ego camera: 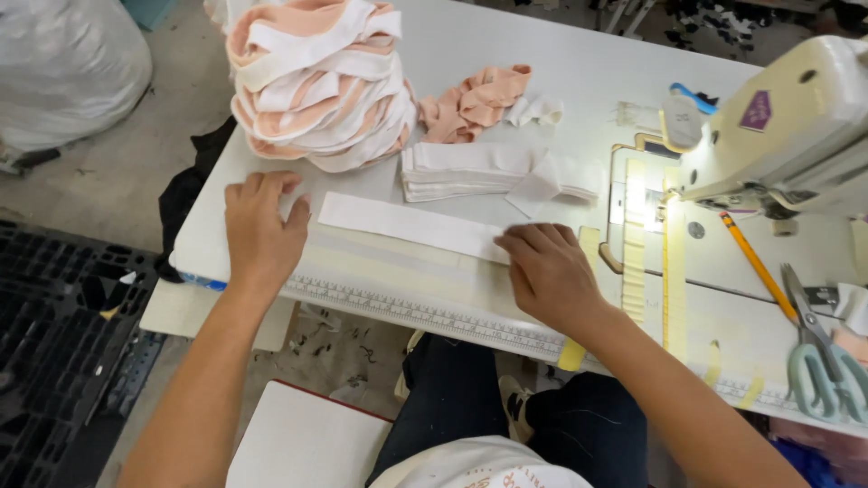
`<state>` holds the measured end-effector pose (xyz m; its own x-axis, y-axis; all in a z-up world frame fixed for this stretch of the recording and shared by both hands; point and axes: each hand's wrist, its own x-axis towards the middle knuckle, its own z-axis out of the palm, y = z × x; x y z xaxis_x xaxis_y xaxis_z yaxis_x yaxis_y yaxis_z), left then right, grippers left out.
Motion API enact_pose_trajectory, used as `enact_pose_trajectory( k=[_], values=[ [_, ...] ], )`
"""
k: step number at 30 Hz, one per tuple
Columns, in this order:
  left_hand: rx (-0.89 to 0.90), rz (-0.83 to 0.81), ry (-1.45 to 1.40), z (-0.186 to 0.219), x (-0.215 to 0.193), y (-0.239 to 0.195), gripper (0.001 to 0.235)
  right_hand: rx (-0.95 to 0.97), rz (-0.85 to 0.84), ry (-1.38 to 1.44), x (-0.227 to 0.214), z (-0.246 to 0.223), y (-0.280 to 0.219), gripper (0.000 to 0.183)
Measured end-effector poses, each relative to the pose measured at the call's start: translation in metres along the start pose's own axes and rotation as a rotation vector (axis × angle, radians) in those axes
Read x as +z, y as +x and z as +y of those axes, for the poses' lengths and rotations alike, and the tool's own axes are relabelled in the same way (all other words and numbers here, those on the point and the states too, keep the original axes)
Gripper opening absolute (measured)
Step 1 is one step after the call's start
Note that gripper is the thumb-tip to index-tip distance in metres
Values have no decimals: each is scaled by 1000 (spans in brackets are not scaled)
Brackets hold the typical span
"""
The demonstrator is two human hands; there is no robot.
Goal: Measuring and cutting fabric strips using a pencil and scissors on a workbench.
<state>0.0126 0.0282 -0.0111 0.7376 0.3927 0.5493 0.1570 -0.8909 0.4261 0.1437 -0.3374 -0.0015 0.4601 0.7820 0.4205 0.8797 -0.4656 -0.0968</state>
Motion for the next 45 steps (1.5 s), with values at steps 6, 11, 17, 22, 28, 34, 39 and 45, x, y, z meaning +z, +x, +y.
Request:
enact_pose_trajectory(
  k=[6,11,17,22,28,34,39,45],
  values=[
    [-149,-301,74,-1,-10,13,60,-31,7,21,14,15,-20,32],
    [-213,-416,53,1,-22,24,73,-30,45,63,19,10,-16,31],
    [-216,-371,-51,-25,-8,19,69,7,86,95,15,7,-13,30],
    [-206,-351,-76,-15,-12,21,68,28,107,121,13,6,-14,30],
    [-206,-338,16,-14,-6,22,74,58,67,89,12,3,-13,31],
    [-210,-329,8,-17,-4,21,75,38,88,59,13,3,-14,31],
    [-222,-306,-27,-20,-3,20,75,1,107,29,11,0,-12,36],
    [-214,-278,-39,-24,-1,18,71,-15,106,25,12,2,-13,37]
  ],
)
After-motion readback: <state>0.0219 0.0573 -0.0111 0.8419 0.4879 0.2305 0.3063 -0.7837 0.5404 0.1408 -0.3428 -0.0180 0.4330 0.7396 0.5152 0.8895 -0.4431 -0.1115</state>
